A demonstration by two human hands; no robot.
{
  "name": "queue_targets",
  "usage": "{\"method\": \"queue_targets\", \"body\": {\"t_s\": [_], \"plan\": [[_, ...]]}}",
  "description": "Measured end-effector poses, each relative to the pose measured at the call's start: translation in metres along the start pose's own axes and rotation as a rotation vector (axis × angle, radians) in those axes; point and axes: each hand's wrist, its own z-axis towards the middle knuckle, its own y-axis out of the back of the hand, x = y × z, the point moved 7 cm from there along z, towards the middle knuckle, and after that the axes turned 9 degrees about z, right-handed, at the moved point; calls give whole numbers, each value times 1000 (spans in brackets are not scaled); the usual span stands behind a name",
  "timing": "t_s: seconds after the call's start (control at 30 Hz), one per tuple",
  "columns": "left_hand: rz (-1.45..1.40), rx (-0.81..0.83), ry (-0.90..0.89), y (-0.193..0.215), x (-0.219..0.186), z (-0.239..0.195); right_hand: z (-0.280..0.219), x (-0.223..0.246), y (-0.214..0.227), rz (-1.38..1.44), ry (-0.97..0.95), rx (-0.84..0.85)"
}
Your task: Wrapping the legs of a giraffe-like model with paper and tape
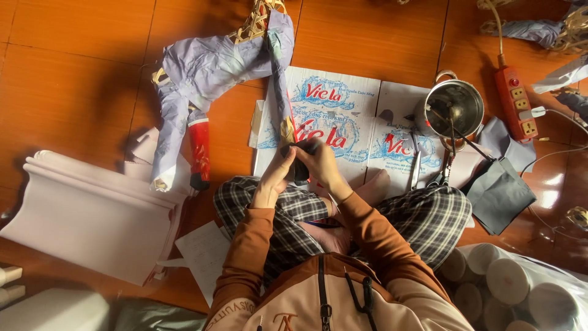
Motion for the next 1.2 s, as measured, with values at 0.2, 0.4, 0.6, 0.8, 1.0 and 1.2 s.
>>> {"method": "queue_targets", "body": {"t_s": [0.2, 0.4, 0.6, 0.8, 1.0, 1.2], "plan": [[-38, 47, 27, 19, 40, 22, 5, 43, -19, -453, 175, 29], [-44, 185, 55, -11, -7, -10, 6, 83, -43, -492, 472, 304], [121, 76, -34, 7, 21, 8, 41, 69, -58, -745, 609, 208], [-134, 38, -52, 31, 70, 41, 54, -42, 11, -221, 448, -26], [-136, 37, 18, 25, 56, 35, -39, -149, 72, -1120, 39, -18], [-68, 62, 128, 0, 25, -4, -70, -135, 90, -199, -91, -187]]}}
